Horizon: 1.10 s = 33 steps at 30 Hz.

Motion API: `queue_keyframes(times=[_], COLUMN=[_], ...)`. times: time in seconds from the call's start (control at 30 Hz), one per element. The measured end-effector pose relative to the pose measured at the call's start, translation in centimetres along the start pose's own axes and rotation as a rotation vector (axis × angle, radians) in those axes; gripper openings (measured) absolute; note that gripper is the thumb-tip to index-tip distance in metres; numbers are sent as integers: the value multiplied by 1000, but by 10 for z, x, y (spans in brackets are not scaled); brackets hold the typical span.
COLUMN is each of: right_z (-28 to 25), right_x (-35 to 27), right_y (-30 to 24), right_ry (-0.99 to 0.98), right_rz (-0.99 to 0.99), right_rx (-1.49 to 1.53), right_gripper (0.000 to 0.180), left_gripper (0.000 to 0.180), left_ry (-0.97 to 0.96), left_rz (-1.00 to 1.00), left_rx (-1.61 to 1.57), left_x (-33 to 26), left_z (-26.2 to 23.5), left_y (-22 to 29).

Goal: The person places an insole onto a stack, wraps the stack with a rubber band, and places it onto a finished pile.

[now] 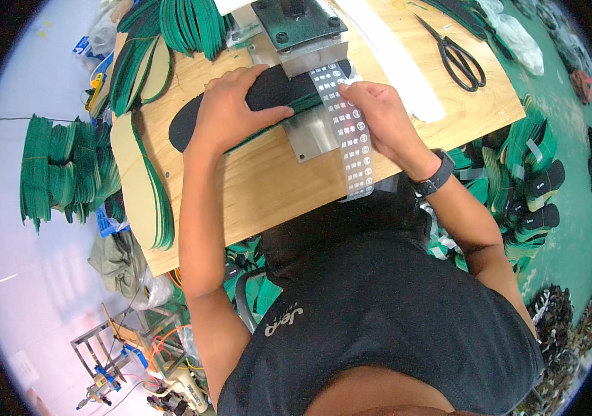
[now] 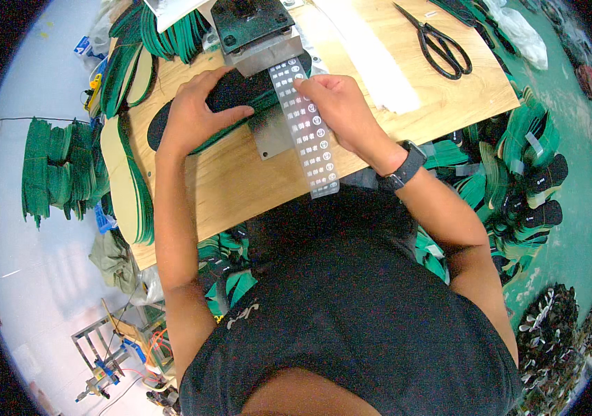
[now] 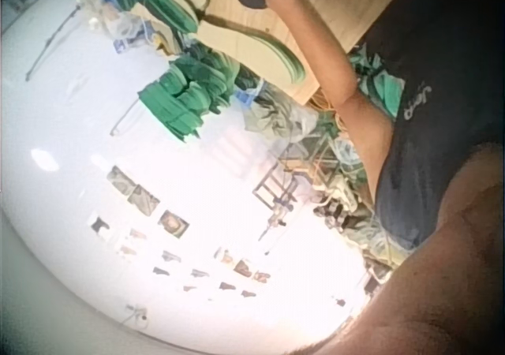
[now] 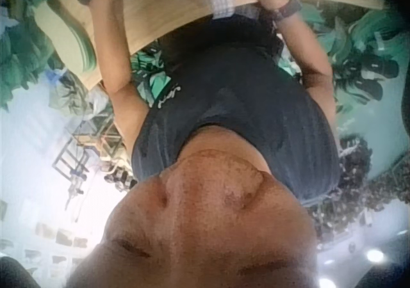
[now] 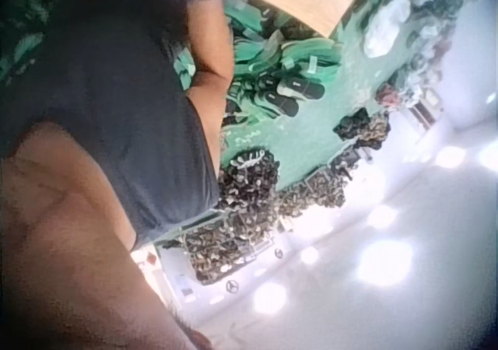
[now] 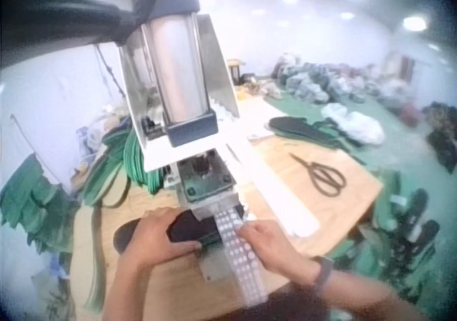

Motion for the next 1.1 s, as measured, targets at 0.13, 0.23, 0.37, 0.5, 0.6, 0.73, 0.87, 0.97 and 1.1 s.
queue_keyframes(times=[0.13, 0.23, 0.37, 0.5, 0.6, 0.73, 0.87, 0.97, 1.1], right_z=[-1, -1, 1, 1, 3, 0, 0, 0, 1], right_x=[3, 2, -1, -3, -4, -1, -3, -4, -6], right_y=[1, 0, -1, -1, -1, 0, 0, 0, -3], right_ry=[13, 37, 33, 16, -8, -14, 19, 9, 32], right_rz=[26, 43, 24, 19, 25, 7, 27, 34, 32], right_rx=[-43, -48, -30, 0, 4, -21, -26, -19, -46], right_gripper=[24, 23, 23, 23, 23, 23, 22, 21, 20], left_gripper=[69, 70, 69, 68, 67, 67, 66, 66, 66], left_ry=[-3, -9, -23, -6, 8, 10, 9, 22, 32], left_rz=[3, 15, 21, 26, 37, 49, 42, 55, 40], left_rx=[16, 24, 4, 38, 39, 37, 11, 9, 17], left_x=[1, 1, 0, -1, 0, 1, -1, -3, -4], left_z=[2, 2, 2, 1, 2, 1, 2, 0, 1], left_y=[-3, -3, -2, 1, 0, 1, -1, 1, -1])
Point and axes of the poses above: each hand's wrist, its own x-axis towards the middle knuckle, its own z-axis out of the palm, y = z × x, the point moved 7 cm from there along x, towards the middle knuckle, and after that the axes turned 2 degrees about -y, right-handed, at the moved point
